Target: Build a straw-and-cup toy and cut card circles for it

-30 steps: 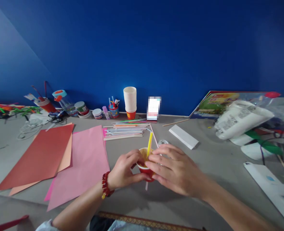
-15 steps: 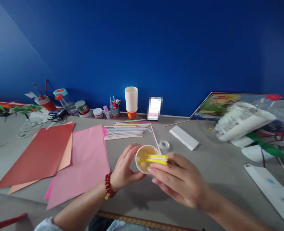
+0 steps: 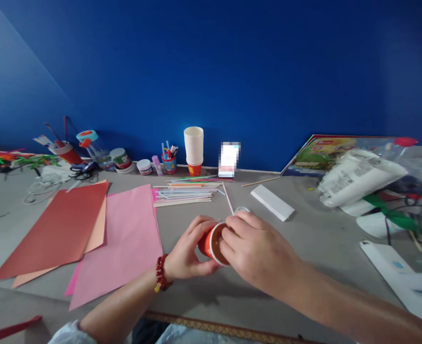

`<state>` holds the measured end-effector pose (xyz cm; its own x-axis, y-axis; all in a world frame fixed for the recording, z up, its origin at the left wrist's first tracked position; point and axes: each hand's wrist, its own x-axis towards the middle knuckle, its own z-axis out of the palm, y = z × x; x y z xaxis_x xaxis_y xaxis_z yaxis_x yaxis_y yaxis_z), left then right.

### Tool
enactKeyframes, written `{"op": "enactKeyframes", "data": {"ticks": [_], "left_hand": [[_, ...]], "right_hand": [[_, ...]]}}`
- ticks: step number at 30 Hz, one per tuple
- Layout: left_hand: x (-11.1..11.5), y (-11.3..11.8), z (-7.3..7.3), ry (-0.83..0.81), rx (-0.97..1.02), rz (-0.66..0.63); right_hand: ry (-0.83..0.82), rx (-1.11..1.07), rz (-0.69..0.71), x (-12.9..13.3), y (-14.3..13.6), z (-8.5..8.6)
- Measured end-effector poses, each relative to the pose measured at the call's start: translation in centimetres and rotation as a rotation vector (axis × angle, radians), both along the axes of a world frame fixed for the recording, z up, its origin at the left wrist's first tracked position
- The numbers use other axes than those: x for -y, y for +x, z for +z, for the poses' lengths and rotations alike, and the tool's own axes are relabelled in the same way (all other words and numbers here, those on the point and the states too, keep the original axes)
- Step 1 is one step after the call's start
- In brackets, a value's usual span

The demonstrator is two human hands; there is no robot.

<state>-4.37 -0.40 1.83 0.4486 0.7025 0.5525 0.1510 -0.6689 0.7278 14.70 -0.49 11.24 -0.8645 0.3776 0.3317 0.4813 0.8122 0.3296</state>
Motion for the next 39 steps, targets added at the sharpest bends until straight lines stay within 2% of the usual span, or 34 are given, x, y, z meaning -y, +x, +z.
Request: {"op": "enactKeyframes", "data": {"ticks": [6, 13, 16, 20, 25, 27, 30, 35, 39], "left_hand": [[-0.4, -0.1, -0.3, -0.065, 0.049, -0.025], [-0.1, -0.3, -1.9, -0.166, 0.102, -0.014], [-0.1, -0.3, -2.1, -0.191, 0.123, -0.02], [-0.2, -0.2, -2.0, -0.283, 0.16, -0.02], [-0.1, -0.2, -1.8, -0.327, 0.197, -0.042], [-0.1, -0.3, -1.8, -0.31, 0.187, -0.051], [0.0, -0.3, -2.0, -0.302, 0.186, -0.038], [0.0, -0.3, -2.1, -0.314, 0.193, -0.002], [0.0, -0.3, -1.9, -0.324, 0.178, 0.058]], "right_hand": [[-0.007, 0.002, -0.015, 0.2, -0.3, 0.6], [-0.029, -0.048, 0.034, -0.5, -0.3, 1.2], [-0.017, -0.124, 0.052, -0.3, -0.2, 1.4], [-0.001, -0.303, -0.026, 0.4, -0.1, 1.8], [-0.161, -0.485, 0.006, 0.8, 0.0, 1.9], [-0.226, -0.469, 0.045, 0.7, 0.0, 1.9], [-0.238, -0.411, 0.073, 0.4, -0.2, 1.8], [-0.143, -0.305, -0.053, 0.2, -0.7, 1.9], [-0.162, -0.257, -0.138, 0.0, -0.9, 1.6]]}}
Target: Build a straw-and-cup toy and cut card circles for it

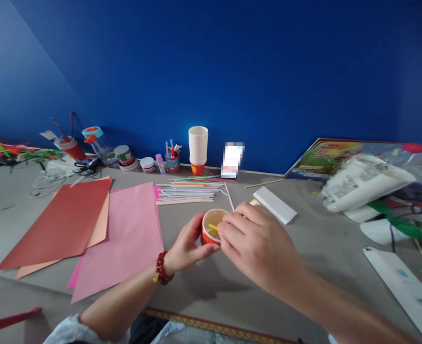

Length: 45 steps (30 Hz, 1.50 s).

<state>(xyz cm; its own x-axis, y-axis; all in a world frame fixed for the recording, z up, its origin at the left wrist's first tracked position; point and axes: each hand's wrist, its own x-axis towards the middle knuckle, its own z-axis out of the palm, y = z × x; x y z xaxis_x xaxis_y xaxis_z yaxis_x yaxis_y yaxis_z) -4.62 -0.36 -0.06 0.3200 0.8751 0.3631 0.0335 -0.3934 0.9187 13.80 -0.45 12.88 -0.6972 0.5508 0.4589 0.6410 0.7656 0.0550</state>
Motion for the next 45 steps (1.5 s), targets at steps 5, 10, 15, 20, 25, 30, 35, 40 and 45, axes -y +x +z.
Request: {"op": "enactKeyframes", "data": {"ticks": [5, 10, 15, 20, 25, 30, 35, 40, 45], "left_hand": [[0.0, 0.0, 0.6, 0.048, -0.06, -0.013], [-0.1, 0.2, 1.2, 0.127, -0.162, -0.012], [-0.2, 0.3, 1.3, 0.22, -0.166, -0.072], [-0.3, 0.2, 1.2, 0.209, -0.138, -0.071], [-0.3, 0.0, 1.1, 0.195, -0.15, -0.065], [-0.2, 0.0, 0.9, 0.236, -0.186, -0.079], [-0.2, 0.0, 0.6, 0.279, -0.205, -0.095], [-0.3, 0.1, 0.2, 0.29, -0.191, -0.094], [-0.4, 0.3, 0.2, 0.274, -0.169, -0.118]], "right_hand": [[-0.184, 0.092, 0.066, -0.6, 0.4, 0.4], [-0.367, 0.162, 0.133, -1.5, 0.5, 1.0], [-0.424, 0.18, 0.161, -2.4, 0.5, 0.6], [-0.423, 0.124, 0.158, -2.5, 0.3, 0.2], [-0.413, 0.062, 0.167, -2.3, 0.3, 0.1], [-0.401, 0.079, 0.181, -2.5, 0.1, -0.1], [-0.379, 0.035, 0.203, -2.4, -0.2, -0.1], [-0.336, 0.001, 0.193, -2.1, -0.4, -0.3], [-0.313, 0.015, 0.201, -2.1, -0.4, -0.4]]}}
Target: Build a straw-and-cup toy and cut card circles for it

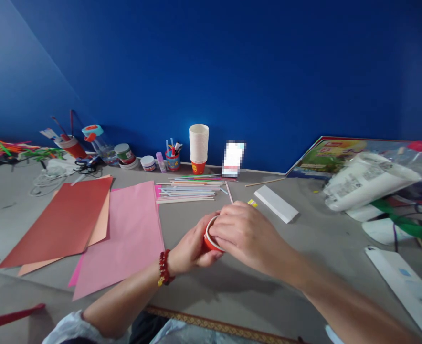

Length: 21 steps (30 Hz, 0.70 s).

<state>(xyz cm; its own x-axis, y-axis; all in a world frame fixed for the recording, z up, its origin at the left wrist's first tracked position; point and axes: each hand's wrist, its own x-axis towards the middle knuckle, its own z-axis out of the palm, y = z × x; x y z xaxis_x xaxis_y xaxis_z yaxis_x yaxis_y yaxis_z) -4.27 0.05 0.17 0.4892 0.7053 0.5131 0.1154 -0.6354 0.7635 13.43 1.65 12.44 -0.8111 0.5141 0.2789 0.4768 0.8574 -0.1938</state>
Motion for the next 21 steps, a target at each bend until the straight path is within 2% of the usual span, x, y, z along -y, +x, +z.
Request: {"op": "enactKeyframes", "data": {"ticks": [6, 12, 21], "left_hand": [[0.0, 0.1, 0.0, -0.003, 0.02, -0.002], [0.2, 0.1, 0.0, -0.044, 0.028, 0.016], [0.1, 0.1, 0.3, -0.026, 0.051, -0.041]], "right_hand": [[0.033, 0.058, -0.036, 0.3, -0.3, 0.1], [0.128, 0.153, -0.061, 0.6, 0.5, 1.2], [0.029, 0.083, -0.02, 0.0, 0.5, 1.1]]}}
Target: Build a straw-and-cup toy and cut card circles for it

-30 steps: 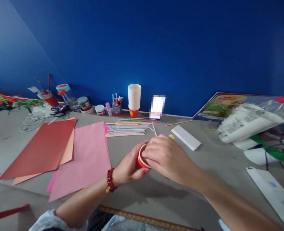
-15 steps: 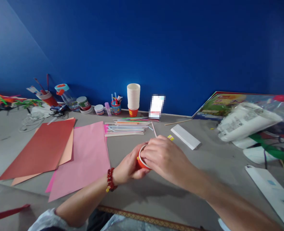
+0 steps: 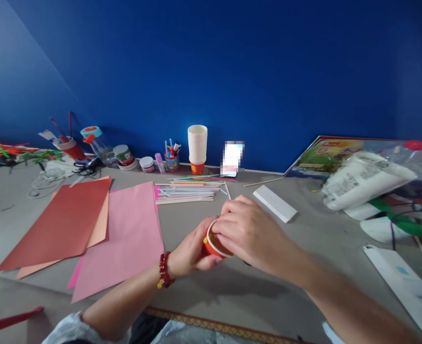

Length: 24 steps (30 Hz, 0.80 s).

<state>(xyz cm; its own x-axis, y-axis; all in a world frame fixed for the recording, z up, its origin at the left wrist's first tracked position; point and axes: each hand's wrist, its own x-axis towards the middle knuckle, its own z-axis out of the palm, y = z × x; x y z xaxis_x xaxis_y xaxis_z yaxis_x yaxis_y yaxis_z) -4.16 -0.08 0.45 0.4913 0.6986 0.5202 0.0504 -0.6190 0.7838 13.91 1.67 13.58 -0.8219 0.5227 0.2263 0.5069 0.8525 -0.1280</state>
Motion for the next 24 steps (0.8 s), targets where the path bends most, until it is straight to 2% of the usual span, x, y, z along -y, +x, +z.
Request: {"op": "enactKeyframes", "data": {"ticks": [4, 10, 14, 16, 19, 24], "left_hand": [[0.0, 0.1, 0.1, 0.004, 0.008, 0.021], [0.1, 0.2, 0.1, -0.042, 0.018, -0.02], [0.1, 0.0, 0.1, -0.119, 0.081, -0.068], [0.2, -0.1, -0.1, -0.193, 0.106, -0.144], [0.3, -0.1, -0.4, -0.298, 0.15, -0.261], [0.5, 0.0, -0.6, -0.512, 0.199, -0.421]], "right_hand": [[0.017, 0.009, 0.058, 0.2, -0.4, 0.2], [0.011, -0.006, 0.017, 0.7, -0.8, 0.6], [-0.028, -0.096, 0.009, 0.4, -0.2, 1.6], [-0.089, -0.101, 0.023, -0.2, -0.1, 2.3], [-0.236, 0.047, 0.127, -1.6, -0.7, 2.8], [-0.585, 0.155, 0.27, -4.1, -1.6, 2.1]]}}
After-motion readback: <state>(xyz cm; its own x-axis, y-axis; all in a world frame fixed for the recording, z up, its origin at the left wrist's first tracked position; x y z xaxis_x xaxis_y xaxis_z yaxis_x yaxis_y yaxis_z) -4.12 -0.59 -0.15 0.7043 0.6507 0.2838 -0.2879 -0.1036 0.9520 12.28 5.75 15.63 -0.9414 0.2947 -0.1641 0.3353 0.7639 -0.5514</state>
